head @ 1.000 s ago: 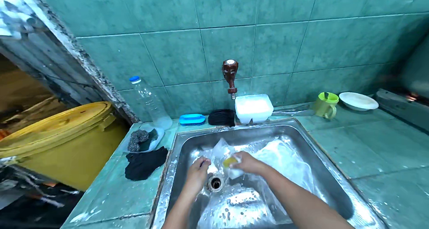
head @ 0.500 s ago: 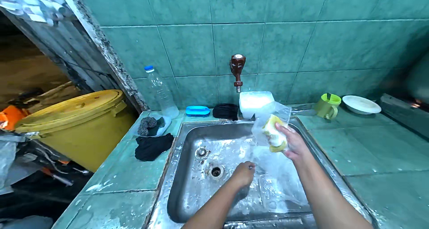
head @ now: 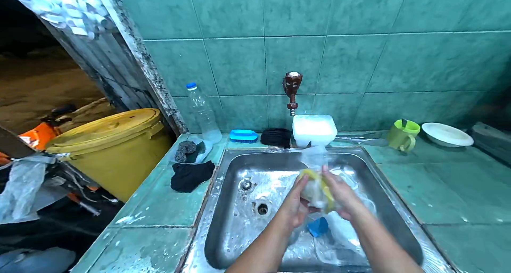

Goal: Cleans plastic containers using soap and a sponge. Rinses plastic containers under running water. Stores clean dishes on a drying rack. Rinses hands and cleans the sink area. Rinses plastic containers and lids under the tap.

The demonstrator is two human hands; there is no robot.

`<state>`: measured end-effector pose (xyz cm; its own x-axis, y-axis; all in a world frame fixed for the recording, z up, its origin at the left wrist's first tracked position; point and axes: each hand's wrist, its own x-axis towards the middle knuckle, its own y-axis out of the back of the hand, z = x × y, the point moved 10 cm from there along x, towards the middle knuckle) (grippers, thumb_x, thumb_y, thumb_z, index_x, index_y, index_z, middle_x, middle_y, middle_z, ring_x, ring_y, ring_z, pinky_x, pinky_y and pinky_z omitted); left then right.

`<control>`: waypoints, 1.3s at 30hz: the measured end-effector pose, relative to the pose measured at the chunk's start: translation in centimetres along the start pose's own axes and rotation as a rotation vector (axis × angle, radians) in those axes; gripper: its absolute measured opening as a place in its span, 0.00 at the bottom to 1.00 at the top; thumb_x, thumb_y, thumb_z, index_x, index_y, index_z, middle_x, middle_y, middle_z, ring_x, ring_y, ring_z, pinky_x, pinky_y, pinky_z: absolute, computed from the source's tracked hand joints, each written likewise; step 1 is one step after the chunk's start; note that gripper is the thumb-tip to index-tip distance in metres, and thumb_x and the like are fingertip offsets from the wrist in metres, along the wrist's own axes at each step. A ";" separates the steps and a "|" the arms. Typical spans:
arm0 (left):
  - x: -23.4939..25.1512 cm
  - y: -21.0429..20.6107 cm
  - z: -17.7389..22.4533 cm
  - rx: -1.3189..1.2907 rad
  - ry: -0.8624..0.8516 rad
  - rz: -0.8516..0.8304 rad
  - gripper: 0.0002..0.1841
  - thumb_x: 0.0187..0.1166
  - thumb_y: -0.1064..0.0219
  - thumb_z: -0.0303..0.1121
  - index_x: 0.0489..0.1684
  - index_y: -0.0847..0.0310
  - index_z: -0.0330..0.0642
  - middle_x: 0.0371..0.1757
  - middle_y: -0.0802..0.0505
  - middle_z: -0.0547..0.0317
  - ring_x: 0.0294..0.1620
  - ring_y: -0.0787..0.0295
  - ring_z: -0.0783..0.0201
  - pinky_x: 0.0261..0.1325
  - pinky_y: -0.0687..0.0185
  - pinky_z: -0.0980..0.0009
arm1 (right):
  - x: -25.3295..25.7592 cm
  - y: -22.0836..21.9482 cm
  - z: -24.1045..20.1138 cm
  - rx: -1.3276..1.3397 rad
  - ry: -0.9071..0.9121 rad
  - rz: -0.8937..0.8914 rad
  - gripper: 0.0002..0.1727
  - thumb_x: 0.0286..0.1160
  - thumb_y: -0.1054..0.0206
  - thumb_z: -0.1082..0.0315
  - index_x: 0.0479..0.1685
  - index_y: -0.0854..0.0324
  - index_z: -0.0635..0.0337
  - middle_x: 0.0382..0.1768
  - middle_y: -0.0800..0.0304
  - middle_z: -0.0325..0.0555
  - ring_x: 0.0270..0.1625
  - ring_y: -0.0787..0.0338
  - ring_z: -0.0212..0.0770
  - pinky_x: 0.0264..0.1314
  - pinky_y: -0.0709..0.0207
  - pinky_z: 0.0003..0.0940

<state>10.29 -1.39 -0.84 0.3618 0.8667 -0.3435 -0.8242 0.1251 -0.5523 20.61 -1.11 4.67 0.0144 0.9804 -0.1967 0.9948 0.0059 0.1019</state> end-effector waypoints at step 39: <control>-4.8 8.6 0.9 -0.099 0.066 0.219 0.29 0.92 0.59 0.60 0.84 0.37 0.54 0.63 0.13 0.41 0.56 0.10 0.40 0.49 0.13 0.43 | 1.8 5.0 6.4 -1.126 -0.077 -0.094 0.30 0.82 0.32 0.48 0.78 0.24 0.54 0.70 0.16 0.61 0.72 0.16 0.63 0.73 0.27 0.66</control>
<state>1.02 -4.00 -3.25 0.2099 0.8338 -0.5105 -0.8405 -0.1129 -0.5299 26.25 -0.60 -1.47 -0.0108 0.9523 -0.3051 0.3356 0.2909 0.8960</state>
